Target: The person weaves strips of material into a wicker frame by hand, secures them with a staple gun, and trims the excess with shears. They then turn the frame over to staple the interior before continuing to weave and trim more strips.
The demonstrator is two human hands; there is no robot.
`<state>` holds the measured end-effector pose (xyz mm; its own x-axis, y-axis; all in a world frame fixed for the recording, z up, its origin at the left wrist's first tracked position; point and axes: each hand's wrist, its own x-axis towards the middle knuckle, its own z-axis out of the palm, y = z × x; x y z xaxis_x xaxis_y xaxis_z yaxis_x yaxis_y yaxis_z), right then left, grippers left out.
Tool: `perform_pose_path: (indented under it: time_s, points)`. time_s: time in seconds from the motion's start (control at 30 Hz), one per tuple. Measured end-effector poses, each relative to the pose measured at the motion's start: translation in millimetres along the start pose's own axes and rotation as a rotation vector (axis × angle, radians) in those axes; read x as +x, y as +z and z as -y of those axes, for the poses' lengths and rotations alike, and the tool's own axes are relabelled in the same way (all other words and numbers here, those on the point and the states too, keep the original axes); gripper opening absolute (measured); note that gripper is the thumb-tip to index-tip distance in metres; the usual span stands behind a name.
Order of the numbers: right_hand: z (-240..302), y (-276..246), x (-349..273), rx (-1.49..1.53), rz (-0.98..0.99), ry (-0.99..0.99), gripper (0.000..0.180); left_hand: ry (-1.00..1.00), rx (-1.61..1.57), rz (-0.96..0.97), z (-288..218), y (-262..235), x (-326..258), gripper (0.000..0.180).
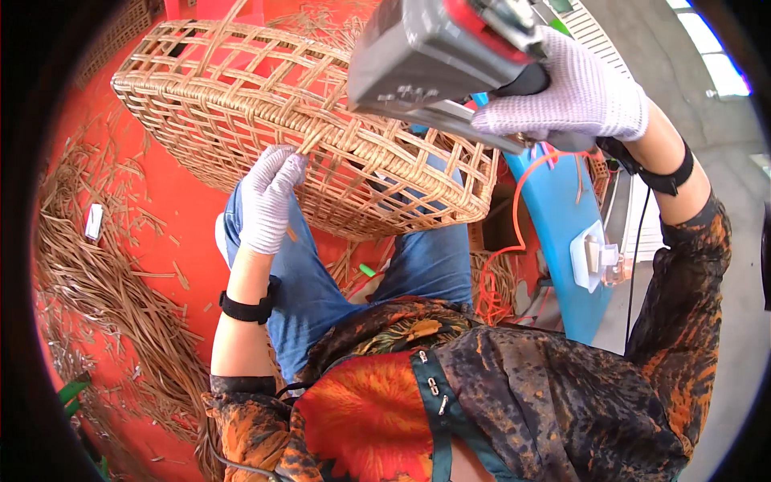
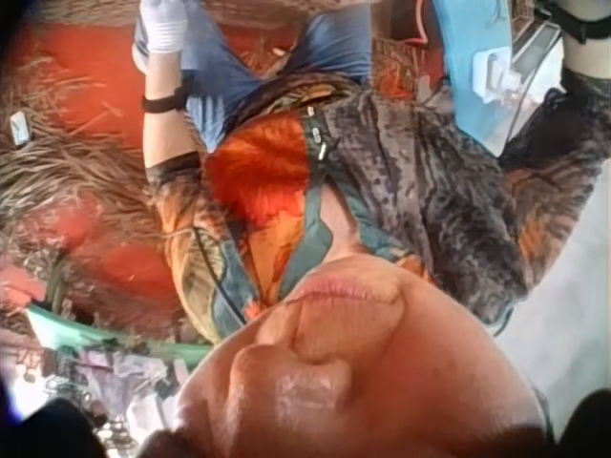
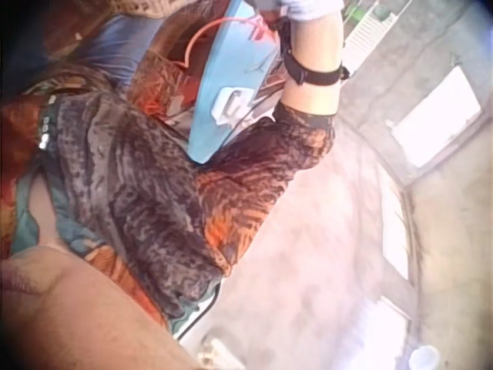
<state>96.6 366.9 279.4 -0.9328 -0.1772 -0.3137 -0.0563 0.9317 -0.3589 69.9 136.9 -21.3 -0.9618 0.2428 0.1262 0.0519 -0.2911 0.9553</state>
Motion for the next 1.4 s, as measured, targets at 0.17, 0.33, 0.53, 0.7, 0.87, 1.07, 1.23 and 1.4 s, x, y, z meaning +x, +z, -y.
perform_pose_path:
  time_s: [0.17, 0.33, 0.53, 0.7, 0.87, 1.07, 1.23, 1.4]
  points:
    - [-23.6, -19.5, 51.5, -0.430, 0.306, -0.524, 0.047, -0.046, 0.282, -0.051, 9.5, -0.2, -2.4, 0.018]
    - [-34.3, -15.4, 76.1, -0.360, 0.279, -0.726, 0.043, 0.108, 0.332, -0.077, 13.8, 1.5, -4.4, 0.017]
    - [-30.8, -25.8, 94.8, -0.194, 0.532, -0.599, 0.039, 0.142, 0.384, -0.024, 3.7, -0.3, -4.3, 0.016]
    - [-27.3, -30.5, 103.6, -0.180, 0.586, -0.568, 0.036, 0.108, 0.413, -0.005, 2.6, -5.4, -4.5, 0.017]
    - [-38.7, -33.2, 114.3, -0.098, 0.636, -0.658, 0.041, 0.129, 0.382, -0.036, 6.2, -2.7, -6.7, 0.017]
    - [-49.2, -28.7, 99.8, 0.059, 0.411, -0.606, 0.041, 0.132, 0.410, -0.048, -0.4, -2.3, -7.7, 0.016]
    - [-45.3, -4.4, 69.2, 0.200, 0.054, -0.558, 0.041, 0.137, 0.461, -0.046, -1.2, -3.2, -7.4, 0.015]
    - [-49.9, -30.6, 109.9, 0.182, 0.354, -0.632, 0.043, 0.109, 0.452, -0.031, -2.4, 0.3, -5.1, 0.015]
